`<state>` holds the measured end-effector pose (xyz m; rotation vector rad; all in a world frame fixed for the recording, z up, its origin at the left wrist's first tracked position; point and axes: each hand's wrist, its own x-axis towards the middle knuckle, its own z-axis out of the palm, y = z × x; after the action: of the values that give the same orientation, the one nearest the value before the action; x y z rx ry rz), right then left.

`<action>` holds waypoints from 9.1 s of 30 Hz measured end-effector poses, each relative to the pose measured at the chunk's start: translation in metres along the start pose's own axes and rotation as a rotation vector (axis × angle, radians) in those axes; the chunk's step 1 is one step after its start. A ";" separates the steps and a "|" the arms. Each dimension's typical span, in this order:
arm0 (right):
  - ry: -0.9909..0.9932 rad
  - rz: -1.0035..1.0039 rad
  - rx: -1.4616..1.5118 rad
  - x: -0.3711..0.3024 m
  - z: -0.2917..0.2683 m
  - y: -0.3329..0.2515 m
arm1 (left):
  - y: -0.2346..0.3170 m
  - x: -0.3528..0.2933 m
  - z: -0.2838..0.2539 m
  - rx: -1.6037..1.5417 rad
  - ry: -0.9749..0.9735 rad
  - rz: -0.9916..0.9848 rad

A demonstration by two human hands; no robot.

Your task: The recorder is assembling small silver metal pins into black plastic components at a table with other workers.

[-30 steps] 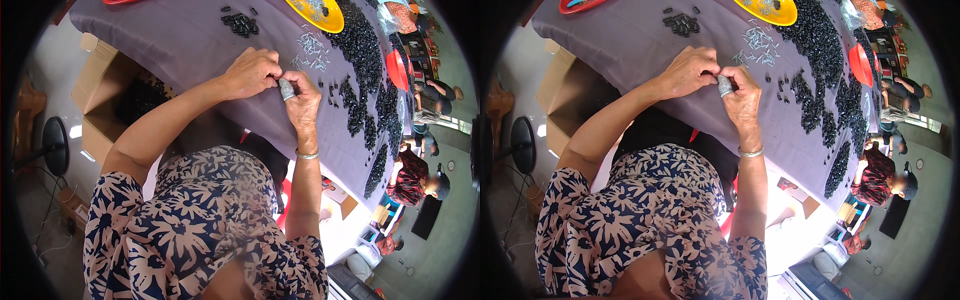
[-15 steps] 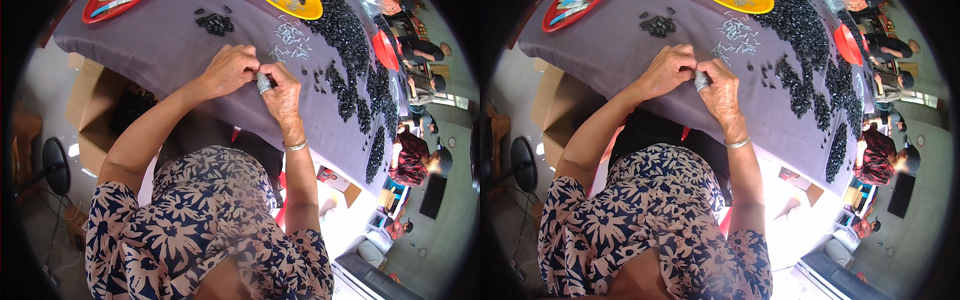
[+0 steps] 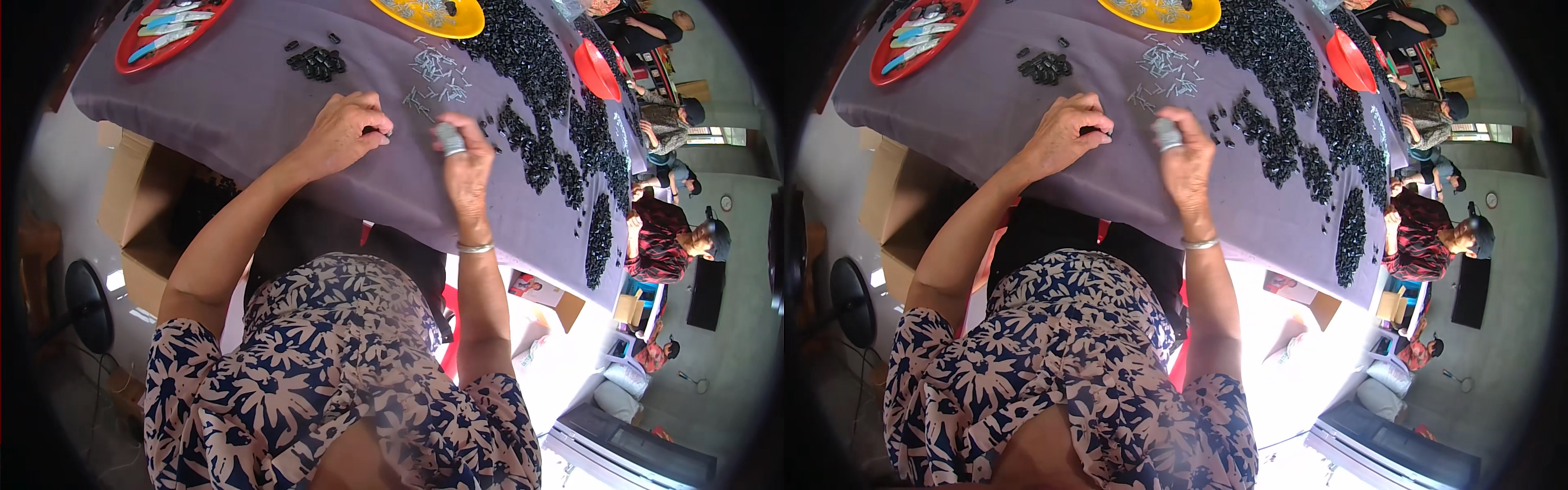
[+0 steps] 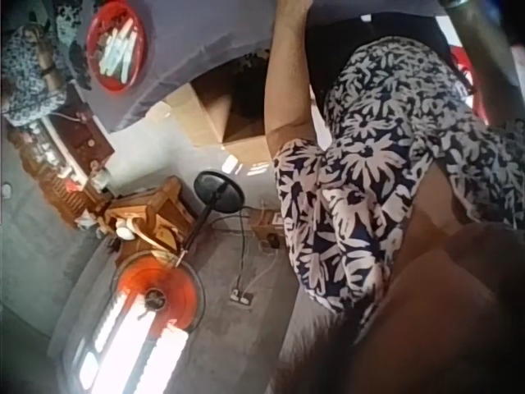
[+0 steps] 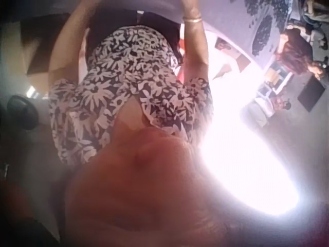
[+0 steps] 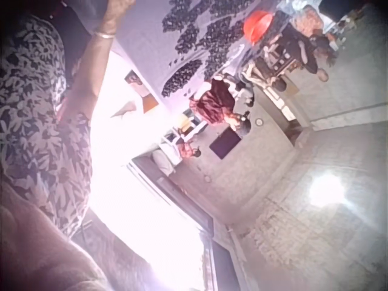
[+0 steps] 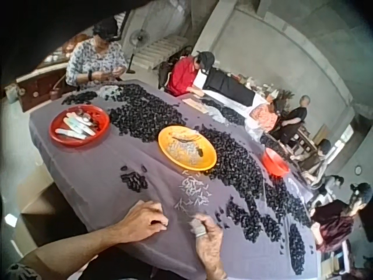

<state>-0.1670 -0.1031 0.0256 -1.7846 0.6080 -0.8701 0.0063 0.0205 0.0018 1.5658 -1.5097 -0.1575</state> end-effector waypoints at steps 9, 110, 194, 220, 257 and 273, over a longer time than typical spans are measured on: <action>0.006 -0.304 -0.908 0.034 -0.058 0.012 | 0.004 0.002 -0.004 -0.010 -0.060 -0.028; -0.320 -0.472 -0.503 -0.001 0.024 -0.030 | 0.006 0.003 0.001 -0.101 -0.015 -0.011; 0.018 0.028 0.038 -0.040 0.025 -0.019 | 0.041 -0.013 0.014 -0.930 0.048 -0.435; -0.577 -0.489 -0.513 0.099 0.104 -0.038 | 0.037 -0.014 0.008 -0.437 -0.379 0.088; -0.440 0.021 -0.157 0.095 0.096 -0.017 | 0.039 -0.012 0.012 -0.412 -0.430 0.129; 0.088 -0.055 -0.348 0.033 -0.074 -0.008 | 0.034 -0.004 -0.001 -0.526 -0.156 -0.117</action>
<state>-0.2052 -0.1671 0.0594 -2.0905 0.8100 -0.9266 -0.0188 0.0303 0.0228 1.2322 -1.3496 -0.6995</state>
